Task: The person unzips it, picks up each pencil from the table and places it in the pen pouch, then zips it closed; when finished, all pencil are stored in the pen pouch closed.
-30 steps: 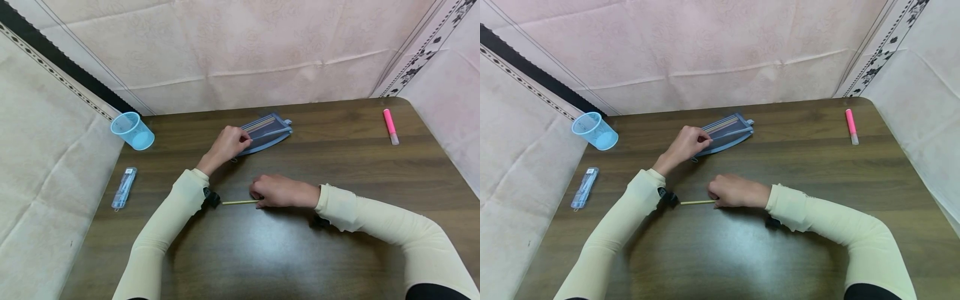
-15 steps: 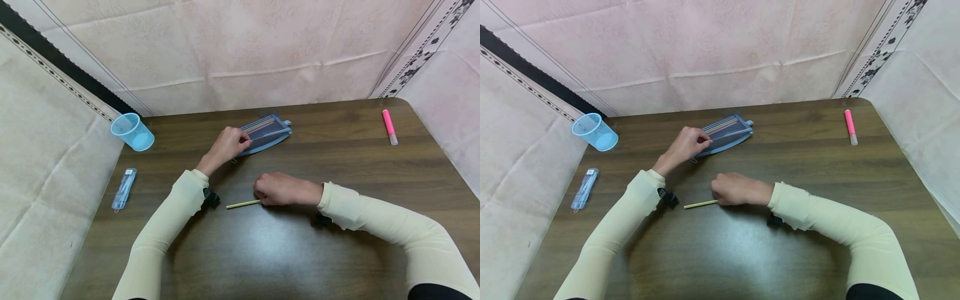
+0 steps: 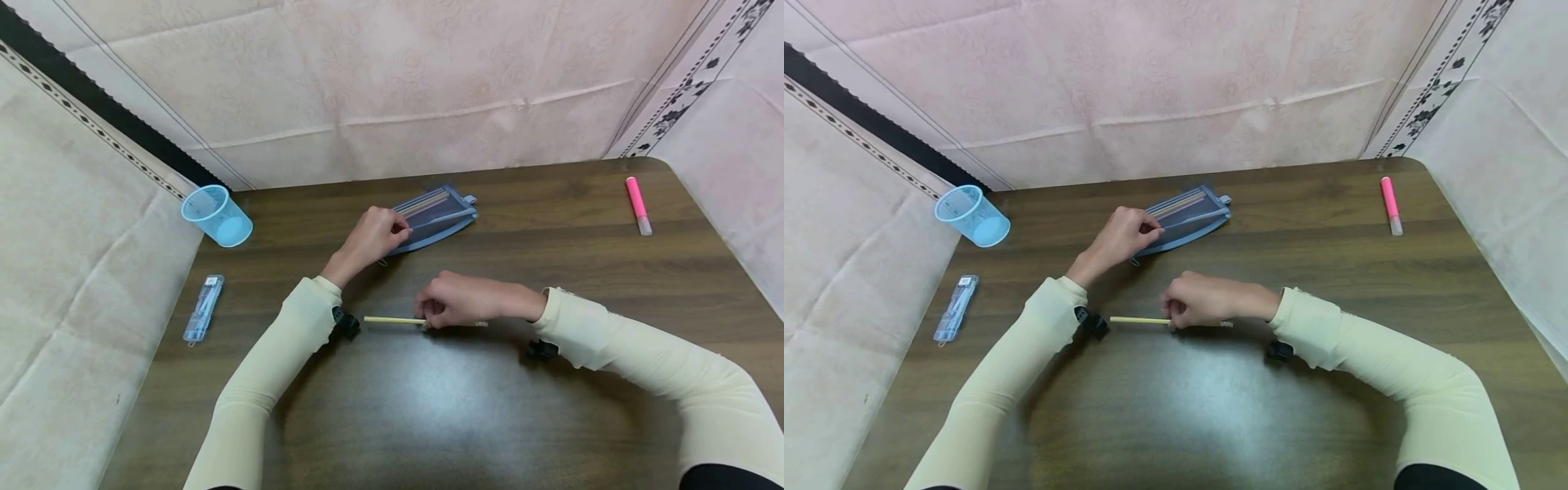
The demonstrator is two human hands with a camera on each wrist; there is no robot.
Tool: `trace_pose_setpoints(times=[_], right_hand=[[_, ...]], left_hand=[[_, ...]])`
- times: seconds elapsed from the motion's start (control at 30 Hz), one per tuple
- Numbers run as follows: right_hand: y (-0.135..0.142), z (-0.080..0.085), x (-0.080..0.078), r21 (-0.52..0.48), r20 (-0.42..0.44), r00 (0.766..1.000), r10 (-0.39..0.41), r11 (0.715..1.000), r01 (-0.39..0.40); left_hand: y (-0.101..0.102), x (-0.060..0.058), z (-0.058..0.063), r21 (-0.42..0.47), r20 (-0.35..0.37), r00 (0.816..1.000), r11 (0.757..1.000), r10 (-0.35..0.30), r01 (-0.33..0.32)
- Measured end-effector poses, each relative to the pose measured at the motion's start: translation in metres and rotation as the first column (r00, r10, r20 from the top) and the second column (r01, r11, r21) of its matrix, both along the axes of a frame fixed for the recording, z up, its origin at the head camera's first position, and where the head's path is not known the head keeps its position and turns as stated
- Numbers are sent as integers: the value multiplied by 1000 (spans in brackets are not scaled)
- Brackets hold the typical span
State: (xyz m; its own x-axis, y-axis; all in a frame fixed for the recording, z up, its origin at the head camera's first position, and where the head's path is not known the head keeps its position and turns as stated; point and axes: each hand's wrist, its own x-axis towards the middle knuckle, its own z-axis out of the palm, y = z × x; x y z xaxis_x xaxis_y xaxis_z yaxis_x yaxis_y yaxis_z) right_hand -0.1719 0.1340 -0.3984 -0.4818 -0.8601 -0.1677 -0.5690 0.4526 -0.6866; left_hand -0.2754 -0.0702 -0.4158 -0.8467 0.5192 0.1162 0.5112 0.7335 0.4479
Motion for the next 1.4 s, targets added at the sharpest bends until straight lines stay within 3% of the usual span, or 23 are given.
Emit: trace_pose_setpoints(times=[0.2, 0.3, 0.4, 0.53, 0.7, 0.77, 0.83, 1.03, 1.2, 1.33, 1.4], right_hand=[[7, 5, -4, -38, 20, 999, 35, 999, -34], [11, 8, -7, -95, 103, 992, 70, 994, -60], [11, 9, -10, -188, 209, 975, 77, 981, -38], [12, 4, -14, -313, 370, 928, 45, 946, 79], [11, -3, -18, -367, 555, 832, -13, 893, 259], [10, -5, -18, -358, 632, 774, -49, 867, 348], [9, -7, -19, -340, 709, 700, -84, 829, 444], [5, -15, -24, -261, 905, 416, -91, 653, 711], [6, -23, -29, -146, 979, 198, -42, 527, 837], [8, -30, -33, -49, 998, 63, -15, 461, 886], [8, -33, -36, -8, 1000, 11, -5, 434, 901]], left_hand=[[0, 1, -1, 5, -13, 1000, 1000, -8, 8], [0, 1, -1, 8, -20, 1000, 1000, -8, 8], [-1, 1, -1, 10, -25, 1000, 1000, -3, 4], [0, 0, -1, 14, -22, 1000, 1000, -8, 8], [0, 1, 0, 4, -36, 999, 1000, -14, 14], [0, 1, 0, 3, -35, 999, 1000, -8, 8], [0, 1, 1, -1, -36, 999, 1000, -3, 3], [1, 1, 1, -9, -36, 999, 1000, 0, 0], [2, 1, 0, -5, -35, 999, 1000, 2, -3], [1, 1, 0, -2, -30, 1000, 1000, 7, -7], [1, 2, 0, 2, -26, 1000, 1000, 7, -7]])
